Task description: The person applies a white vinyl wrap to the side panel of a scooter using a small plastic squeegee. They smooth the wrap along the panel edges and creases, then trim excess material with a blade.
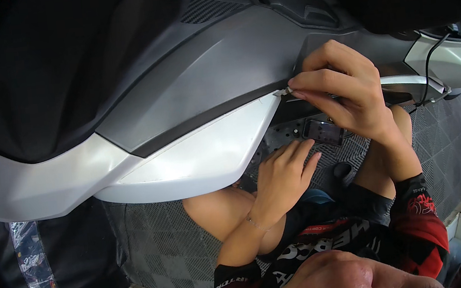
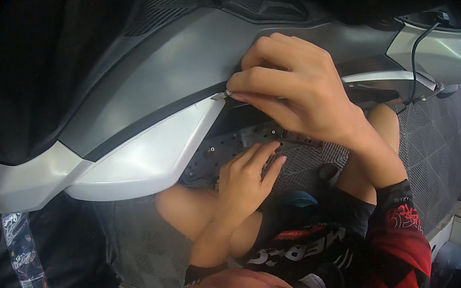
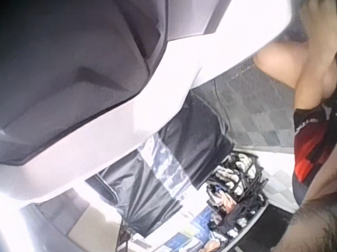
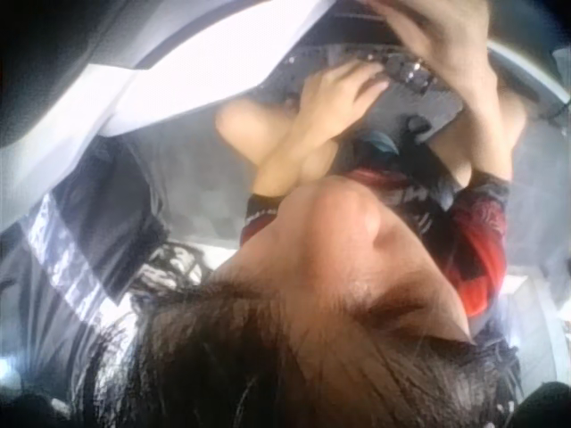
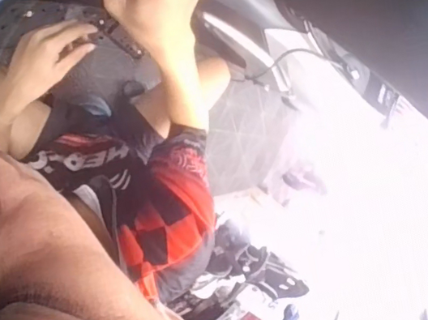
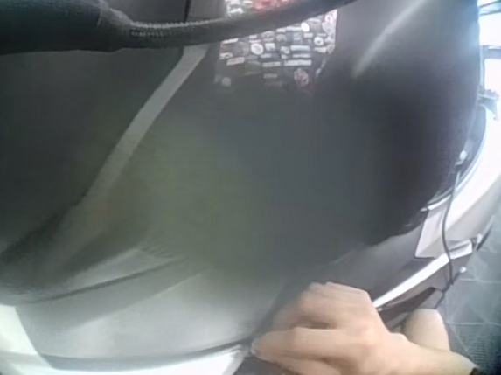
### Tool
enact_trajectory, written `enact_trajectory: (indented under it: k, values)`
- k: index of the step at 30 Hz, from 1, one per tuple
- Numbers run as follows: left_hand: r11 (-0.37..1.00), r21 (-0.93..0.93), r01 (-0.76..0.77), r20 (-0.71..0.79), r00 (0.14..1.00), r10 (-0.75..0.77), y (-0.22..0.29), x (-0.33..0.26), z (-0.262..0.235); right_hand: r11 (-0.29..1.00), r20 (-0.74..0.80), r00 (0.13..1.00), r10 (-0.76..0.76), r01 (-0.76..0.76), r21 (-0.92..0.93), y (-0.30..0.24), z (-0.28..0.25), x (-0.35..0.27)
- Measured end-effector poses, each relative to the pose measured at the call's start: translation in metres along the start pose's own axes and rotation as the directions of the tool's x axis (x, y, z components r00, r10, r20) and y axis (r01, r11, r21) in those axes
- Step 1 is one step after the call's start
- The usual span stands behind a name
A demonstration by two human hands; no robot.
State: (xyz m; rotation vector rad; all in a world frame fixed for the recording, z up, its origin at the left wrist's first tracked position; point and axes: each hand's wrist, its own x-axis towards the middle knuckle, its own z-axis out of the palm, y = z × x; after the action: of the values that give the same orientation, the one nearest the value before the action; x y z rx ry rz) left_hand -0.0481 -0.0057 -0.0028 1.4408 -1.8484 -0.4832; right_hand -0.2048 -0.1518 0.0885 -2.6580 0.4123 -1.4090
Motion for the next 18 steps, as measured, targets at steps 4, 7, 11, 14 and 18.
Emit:
enact_trajectory:
  k: [4, 7, 11, 14, 18]
  values:
    - [0.999, 0.008, -0.032, 0.020, 0.999, 0.032, 0.001, 0.000, -0.006, 0.999, 0.028, 0.999, -0.015, 0.016, -0.041, -0.002, -0.002, 0.007]
    - [0.999, -0.003, -0.045, 0.025, 0.999, 0.045, -0.001, 0.000, -0.004, 0.999, 0.033, 0.999, -0.019, 0.020, -0.046, -0.005, -0.002, 0.011]
    - [1.000, 0.003, -0.020, 0.065, 0.998, 0.020, 0.000, -0.002, -0.005, 1.000, 0.043, 0.999, -0.003, 0.002, 0.014, -0.005, 0.000, 0.013]
    - [1.000, 0.011, -0.010, 0.086, 0.996, 0.009, -0.001, -0.001, -0.005, 1.000, 0.046, 0.999, 0.007, -0.009, 0.029, -0.003, -0.001, 0.012]
    - [1.000, 0.027, -0.003, 0.082, 0.997, 0.000, 0.000, -0.001, -0.003, 1.000, 0.042, 0.999, 0.001, -0.002, 0.025, 0.001, -0.004, 0.009]
